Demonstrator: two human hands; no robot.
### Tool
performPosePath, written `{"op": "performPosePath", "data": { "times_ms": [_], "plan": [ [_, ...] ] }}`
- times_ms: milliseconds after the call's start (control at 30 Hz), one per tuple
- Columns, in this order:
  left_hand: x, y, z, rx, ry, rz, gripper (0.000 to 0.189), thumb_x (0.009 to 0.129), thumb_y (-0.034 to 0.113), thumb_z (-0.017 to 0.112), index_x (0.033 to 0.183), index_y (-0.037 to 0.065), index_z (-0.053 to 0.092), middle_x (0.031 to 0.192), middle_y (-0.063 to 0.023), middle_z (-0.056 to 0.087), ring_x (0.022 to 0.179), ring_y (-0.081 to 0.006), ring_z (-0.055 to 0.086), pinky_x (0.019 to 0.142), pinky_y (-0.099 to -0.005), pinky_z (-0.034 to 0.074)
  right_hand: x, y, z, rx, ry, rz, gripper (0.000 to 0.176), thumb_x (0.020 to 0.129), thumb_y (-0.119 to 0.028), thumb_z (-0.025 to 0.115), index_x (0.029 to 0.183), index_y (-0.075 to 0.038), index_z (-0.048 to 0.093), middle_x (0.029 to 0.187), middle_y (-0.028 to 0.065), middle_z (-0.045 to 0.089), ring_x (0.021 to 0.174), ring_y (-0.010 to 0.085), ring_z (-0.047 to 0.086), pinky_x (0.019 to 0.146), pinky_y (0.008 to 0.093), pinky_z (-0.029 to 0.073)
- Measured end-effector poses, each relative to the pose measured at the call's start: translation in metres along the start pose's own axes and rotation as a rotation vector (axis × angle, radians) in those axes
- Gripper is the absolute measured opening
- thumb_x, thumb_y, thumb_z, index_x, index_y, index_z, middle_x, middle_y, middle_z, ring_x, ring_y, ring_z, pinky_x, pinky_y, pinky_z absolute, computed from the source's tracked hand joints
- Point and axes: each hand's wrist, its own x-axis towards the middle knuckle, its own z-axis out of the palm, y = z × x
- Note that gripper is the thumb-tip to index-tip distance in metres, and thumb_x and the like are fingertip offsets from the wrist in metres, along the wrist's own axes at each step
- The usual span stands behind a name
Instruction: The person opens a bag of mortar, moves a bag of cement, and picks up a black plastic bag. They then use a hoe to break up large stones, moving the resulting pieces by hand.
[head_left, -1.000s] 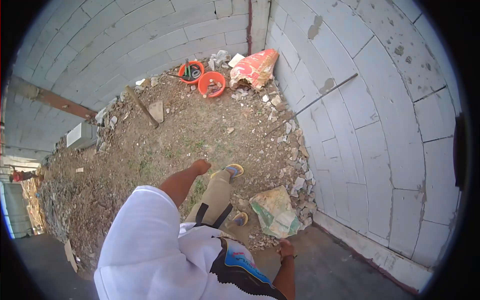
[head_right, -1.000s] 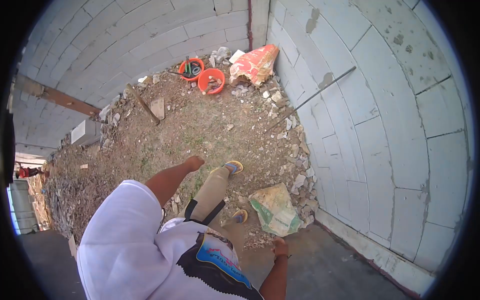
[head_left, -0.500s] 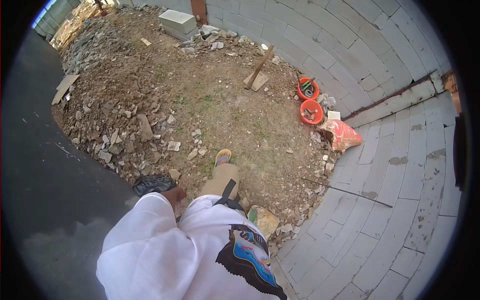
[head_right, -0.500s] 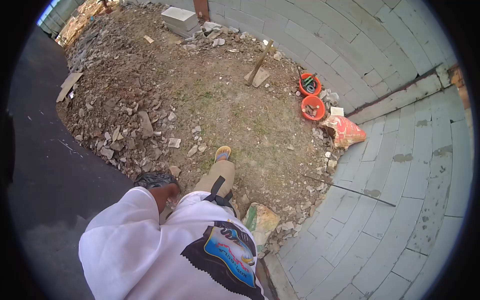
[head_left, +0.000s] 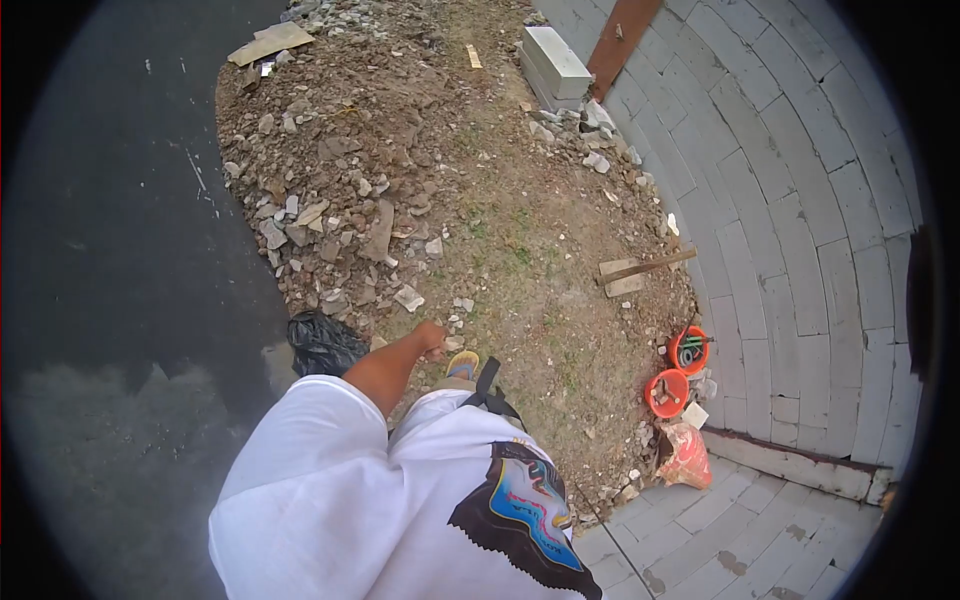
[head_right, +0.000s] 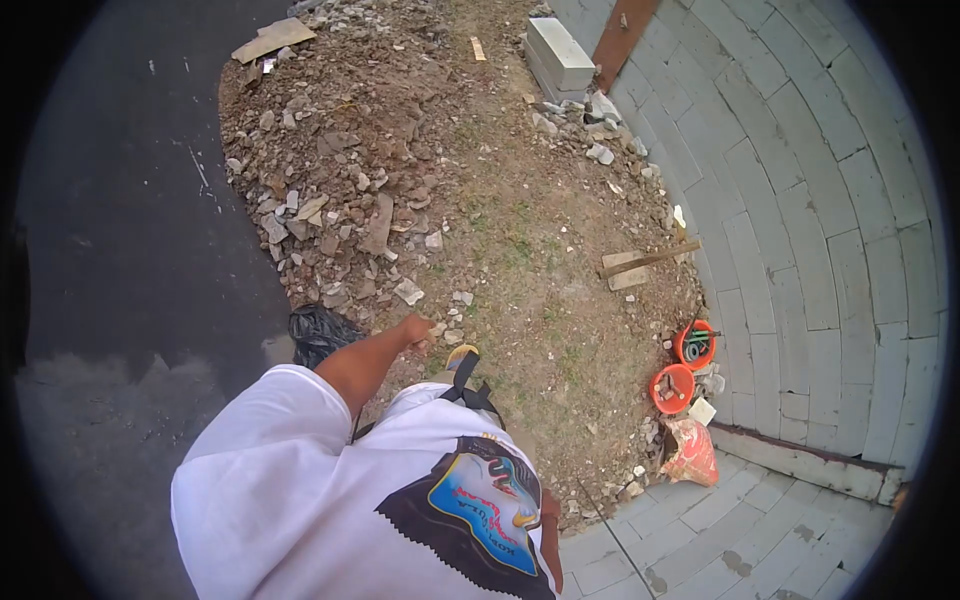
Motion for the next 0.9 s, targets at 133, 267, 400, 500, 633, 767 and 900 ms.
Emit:
{"op": "performPosePath", "data": {
  "times_ms": [133,267,400,500,633,767,900],
  "plan": [
    [0.156,-0.004,-0.034,0.775,0.179,0.782,0.046,0.072,0.03,0.076,0.111,0.008,0.067,0.09,-0.0154,0.073,0.082,-0.033,0.071,0.074,-0.0424,0.057,0.048,-0.149,-0.104,0.21,-0.044,0.057,0.08,0.092,-0.062,0.043,0.134,0.005,0.053,0.127,0.0355,0.055,0.126,0.0432,0.051,0.106,0.0478,0.037],
    [0.181,0.003,-0.031,0.658,0.205,0.585,0.062,0.072,0.05,0.074,0.122,0.014,0.065,0.093,-0.0119,0.073,0.083,-0.0317,0.07,0.078,-0.0435,0.055,0.047,-0.227,-0.241,0.296,0.226,-0.236,0.046,0.09,-0.04,0.057,0.112,-0.002,0.068,0.113,0.0271,0.066,0.111,0.0425,0.061,0.099,0.0455,0.046],
    [0.152,-0.032,-0.007,0.336,0.177,0.364,0.034,0.083,0.033,0.068,0.109,0.011,0.065,0.095,-0.0064,0.072,0.073,-0.0249,0.069,0.062,-0.0378,0.052,0.191,-0.225,-0.358,0.233,0.426,-0.23,0.032,0.085,-0.034,0.061,0.102,-0.009,0.071,0.09,0.0182,0.073,0.089,0.0326,0.071,0.079,0.0434,0.054],
    [0.055,-0.007,0.07,-0.303,0.336,-0.089,0.028,0.088,0.028,0.06,0.107,0.008,0.064,0.091,-0.0108,0.07,0.066,-0.0232,0.066,0.054,-0.0375,0.05,0.226,-0.284,-0.493,0.018,0.6,-0.25,0.028,0.08,-0.033,0.069,0.101,-0.014,0.072,0.097,0.0213,0.071,0.093,0.0399,0.068,0.084,0.0485,0.053],
    [-0.037,-0.086,0.205,-0.469,0.522,-0.359,0.031,0.088,0.026,0.061,0.107,0.001,0.065,0.093,-0.0137,0.07,0.067,-0.0242,0.067,0.056,-0.0414,0.051,0.363,-0.321,-0.633,-0.292,0.554,-0.424,0.037,0.076,-0.034,0.075,0.106,-0.014,0.07,0.105,0.021,0.07,0.097,0.0395,0.068,0.086,0.0474,0.054],
    [-0.12,-0.114,0.367,-0.169,0.228,-0.361,0.041,0.085,0.026,0.068,0.117,0.001,0.067,0.104,-0.0135,0.072,0.073,-0.0244,0.069,0.063,-0.04,0.055,0.439,-0.393,-0.754,-0.658,0.586,-0.485,0.063,0.075,-0.034,0.079,0.13,-0.011,0.06,0.119,0.0203,0.066,0.109,0.0363,0.065,0.092,0.0447,0.053],
    [-0.17,-0.034,0.447,-0.34,0.292,-0.579,0.041,0.085,0.026,0.068,0.118,0.002,0.067,0.104,-0.0135,0.072,0.074,-0.0244,0.07,0.064,-0.0398,0.056,0.496,-0.422,-0.799,-0.884,0.641,-0.605,0.07,0.074,-0.037,0.08,0.134,-0.009,0.055,0.125,0.0212,0.063,0.115,0.0341,0.063,0.096,0.0426,0.052]
  ]
}}
